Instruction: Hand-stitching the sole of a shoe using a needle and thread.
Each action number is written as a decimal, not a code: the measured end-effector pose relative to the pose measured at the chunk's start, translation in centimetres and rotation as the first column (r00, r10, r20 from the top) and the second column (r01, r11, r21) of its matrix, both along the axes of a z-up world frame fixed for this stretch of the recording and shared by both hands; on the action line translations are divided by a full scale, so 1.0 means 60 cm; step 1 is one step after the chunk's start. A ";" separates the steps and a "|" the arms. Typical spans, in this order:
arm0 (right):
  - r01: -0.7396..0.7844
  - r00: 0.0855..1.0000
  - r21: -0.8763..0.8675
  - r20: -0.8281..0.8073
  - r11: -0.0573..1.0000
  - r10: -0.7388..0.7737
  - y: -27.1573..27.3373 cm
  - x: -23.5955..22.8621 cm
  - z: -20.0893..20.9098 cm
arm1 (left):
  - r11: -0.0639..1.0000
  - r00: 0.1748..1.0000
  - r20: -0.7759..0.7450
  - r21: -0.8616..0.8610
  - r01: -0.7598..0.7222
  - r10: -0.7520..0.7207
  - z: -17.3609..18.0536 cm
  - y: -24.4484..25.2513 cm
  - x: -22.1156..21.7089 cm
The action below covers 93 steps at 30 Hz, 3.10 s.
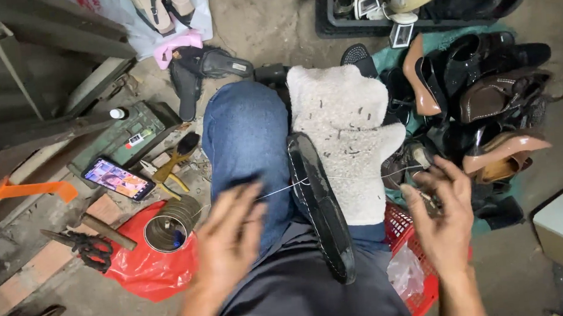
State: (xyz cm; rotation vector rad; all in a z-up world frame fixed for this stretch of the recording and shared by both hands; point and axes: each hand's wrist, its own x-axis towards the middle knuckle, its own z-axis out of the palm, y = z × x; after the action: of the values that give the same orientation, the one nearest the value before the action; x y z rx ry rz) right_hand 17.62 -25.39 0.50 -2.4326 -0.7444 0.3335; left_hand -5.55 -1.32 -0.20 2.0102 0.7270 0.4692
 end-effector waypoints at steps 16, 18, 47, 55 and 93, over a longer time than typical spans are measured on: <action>-0.341 0.897 0.244 -0.205 0.908 0.392 0.100 -0.044 0.025 | 0.914 0.984 -0.001 -0.371 0.164 -0.177 -0.032 -0.030 0.059; -0.008 0.624 0.624 -0.607 0.782 0.491 0.073 -0.031 0.014 | 0.894 0.984 0.058 -0.411 0.179 -0.170 -0.036 -0.029 0.060; -0.297 0.831 0.176 -0.437 0.939 0.345 0.047 -0.074 -0.015 | 0.872 0.963 0.012 -0.423 0.247 -0.267 -0.027 -0.015 0.080; -0.141 0.596 0.297 -0.736 0.944 0.321 0.038 -0.068 0.014 | 0.898 0.976 -0.021 -0.396 0.192 -0.218 -0.017 -0.010 0.087; 0.259 0.877 0.297 -0.472 0.919 -0.094 -0.003 -0.019 -0.026 | 0.945 0.942 -0.142 0.081 0.317 -0.304 0.031 -0.030 0.100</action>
State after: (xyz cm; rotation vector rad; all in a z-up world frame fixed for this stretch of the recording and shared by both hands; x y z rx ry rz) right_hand 16.47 -25.55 -1.06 -1.9567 -0.3314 0.6076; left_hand 0.44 -3.14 1.67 2.2189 0.4546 0.1957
